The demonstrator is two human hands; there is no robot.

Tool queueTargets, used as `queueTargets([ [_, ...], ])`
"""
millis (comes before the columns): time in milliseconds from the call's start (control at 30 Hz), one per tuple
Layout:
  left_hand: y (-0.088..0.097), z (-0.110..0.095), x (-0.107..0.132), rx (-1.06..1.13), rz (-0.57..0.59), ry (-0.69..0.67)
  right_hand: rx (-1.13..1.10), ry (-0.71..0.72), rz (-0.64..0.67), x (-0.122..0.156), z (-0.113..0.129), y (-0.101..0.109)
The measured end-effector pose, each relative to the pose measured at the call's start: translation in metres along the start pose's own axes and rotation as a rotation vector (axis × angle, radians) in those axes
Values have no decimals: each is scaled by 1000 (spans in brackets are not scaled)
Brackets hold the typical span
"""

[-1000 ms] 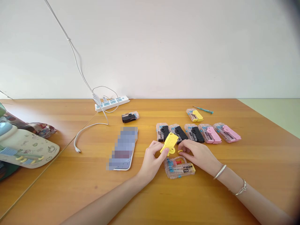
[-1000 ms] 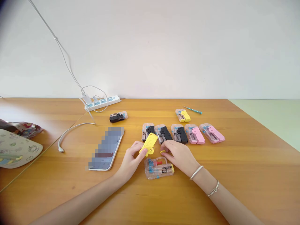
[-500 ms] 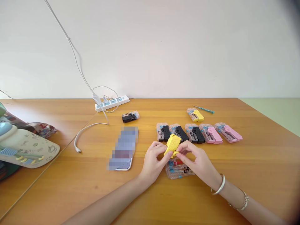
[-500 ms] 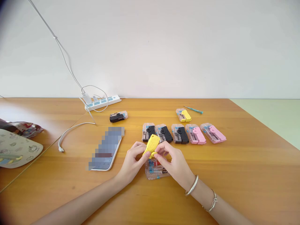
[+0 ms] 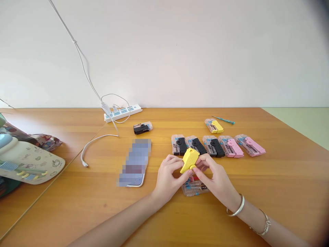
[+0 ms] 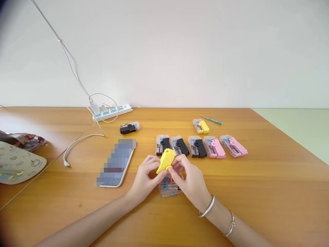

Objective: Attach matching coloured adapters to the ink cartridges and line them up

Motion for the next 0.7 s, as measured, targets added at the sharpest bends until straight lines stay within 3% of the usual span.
queueTargets([
  [233,-1,2,-1,-3,1,39,155,2,43,1,-3,0],
  [533,0,0,0,-47,-26,2,89,34,-34,0,-1,2],
  [700,-2,-6,3,-101,-9,-88,-13,30,-68,-4,-3,8],
])
Point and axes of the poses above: each hand's wrist, its own x-axis away from the middle knuckle, its own y-axis out of the back of the hand, z = x × y, the point moved 6 cm from there along -x, towards the middle knuckle, and after that the axes turned 13 degrees about y, right-handed, at the moved point
